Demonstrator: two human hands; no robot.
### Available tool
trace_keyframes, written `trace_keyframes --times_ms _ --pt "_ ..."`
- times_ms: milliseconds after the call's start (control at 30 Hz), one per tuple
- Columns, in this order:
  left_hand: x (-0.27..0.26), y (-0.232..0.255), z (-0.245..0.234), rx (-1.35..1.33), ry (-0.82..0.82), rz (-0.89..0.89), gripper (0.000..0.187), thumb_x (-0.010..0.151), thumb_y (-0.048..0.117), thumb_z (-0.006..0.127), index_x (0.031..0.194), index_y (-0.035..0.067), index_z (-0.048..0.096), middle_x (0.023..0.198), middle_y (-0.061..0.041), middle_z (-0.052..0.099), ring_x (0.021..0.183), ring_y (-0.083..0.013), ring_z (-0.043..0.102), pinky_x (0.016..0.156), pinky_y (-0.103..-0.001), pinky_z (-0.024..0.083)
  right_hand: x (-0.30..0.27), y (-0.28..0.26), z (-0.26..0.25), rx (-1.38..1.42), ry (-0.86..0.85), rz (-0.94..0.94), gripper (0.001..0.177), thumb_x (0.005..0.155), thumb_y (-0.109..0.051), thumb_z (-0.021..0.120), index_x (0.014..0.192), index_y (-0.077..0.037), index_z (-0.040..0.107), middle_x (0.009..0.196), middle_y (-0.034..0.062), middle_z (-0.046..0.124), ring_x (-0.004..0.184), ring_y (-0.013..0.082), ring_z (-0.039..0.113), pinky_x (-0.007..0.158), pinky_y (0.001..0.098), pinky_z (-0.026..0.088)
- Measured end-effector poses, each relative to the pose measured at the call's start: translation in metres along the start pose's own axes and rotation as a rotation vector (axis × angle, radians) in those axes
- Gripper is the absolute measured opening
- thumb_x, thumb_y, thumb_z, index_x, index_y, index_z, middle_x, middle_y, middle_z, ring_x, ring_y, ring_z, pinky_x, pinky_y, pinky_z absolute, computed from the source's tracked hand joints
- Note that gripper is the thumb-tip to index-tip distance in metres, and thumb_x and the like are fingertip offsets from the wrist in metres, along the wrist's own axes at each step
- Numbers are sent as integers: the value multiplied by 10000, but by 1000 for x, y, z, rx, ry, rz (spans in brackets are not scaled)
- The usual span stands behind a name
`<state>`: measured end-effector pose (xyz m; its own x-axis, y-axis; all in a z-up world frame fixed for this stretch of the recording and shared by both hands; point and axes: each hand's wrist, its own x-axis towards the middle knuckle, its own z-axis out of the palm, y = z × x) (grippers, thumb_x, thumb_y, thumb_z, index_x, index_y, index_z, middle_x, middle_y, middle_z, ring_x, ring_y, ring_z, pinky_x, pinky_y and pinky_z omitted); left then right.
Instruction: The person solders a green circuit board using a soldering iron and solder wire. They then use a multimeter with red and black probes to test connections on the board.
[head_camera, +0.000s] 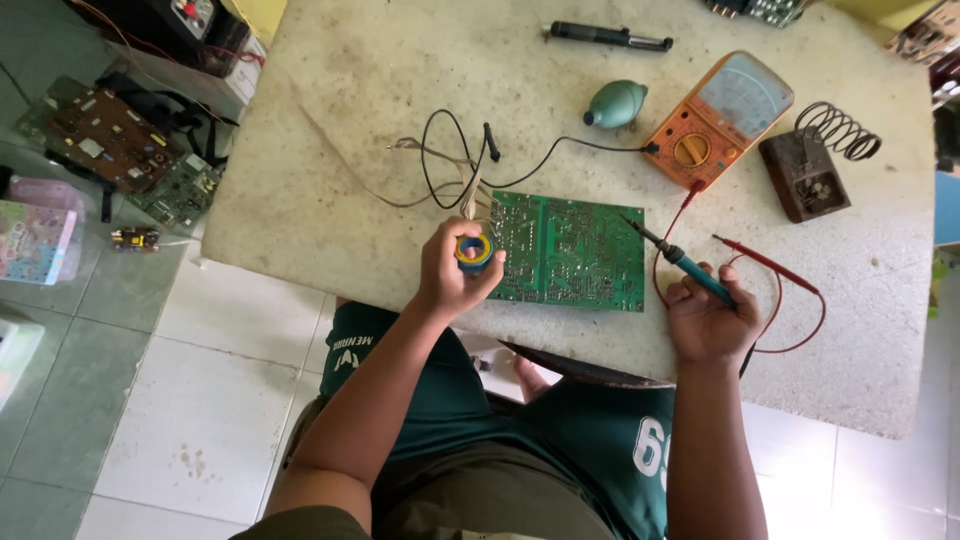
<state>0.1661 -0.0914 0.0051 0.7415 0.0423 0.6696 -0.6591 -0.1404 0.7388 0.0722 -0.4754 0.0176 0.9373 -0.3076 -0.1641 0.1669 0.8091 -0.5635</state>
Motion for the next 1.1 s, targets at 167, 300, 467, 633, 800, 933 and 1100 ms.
trace_keyframes --times_ms 167,300,467,633,800,933,1100 --pt "9 6 1 -36 83 56 248 808 69 780 975 36 600 878 -124 708 714 -258 686 619 -323 549 -4 -1 4 -7 -11 8 260 899 -230 558 1044 -132 750 1079 87 687 776 154 551 853 351 470" --pt "19 17 -3 -75 71 63 232 779 -22 734 950 40 590 899 -136 711 773 -287 715 688 -348 574 0 -2 -5 -29 -5 1 260 888 -226 556 1052 -136 736 1077 65 677 780 146 538 855 351 468" --pt "19 19 -3 -45 73 68 238 772 -45 730 942 40 587 931 -130 726 805 -285 725 700 -338 580 -2 -1 1 -57 10 -7 235 893 -242 551 1028 -145 717 1067 54 661 767 137 536 858 331 465" --pt "27 26 -5 -12 112 112 268 763 -86 697 952 35 551 971 -150 713 794 -291 691 713 -343 559 -1 0 -3 -28 -5 -12 234 889 -231 559 1032 -129 713 1057 63 646 757 142 533 849 337 467" --pt "23 24 -5 -85 77 75 290 769 -11 727 998 40 556 977 -126 716 834 -268 711 728 -324 560 -2 0 -6 -69 -13 -55 300 884 -298 547 1070 -139 720 1028 64 626 744 150 521 803 334 440" --pt "13 8 -1 -84 48 103 301 773 27 722 1024 22 555 909 -137 678 774 -280 681 687 -359 549 -8 3 0 -122 -9 -86 333 873 -314 525 1054 -115 722 1103 98 640 820 185 580 828 337 477" --pt "14 8 1 -13 65 101 341 742 53 747 1038 33 579 886 -129 658 757 -311 671 702 -386 551 -15 28 30 -315 48 -288 307 799 58 453 1044 -62 593 1164 116 570 932 167 606 903 284 584"
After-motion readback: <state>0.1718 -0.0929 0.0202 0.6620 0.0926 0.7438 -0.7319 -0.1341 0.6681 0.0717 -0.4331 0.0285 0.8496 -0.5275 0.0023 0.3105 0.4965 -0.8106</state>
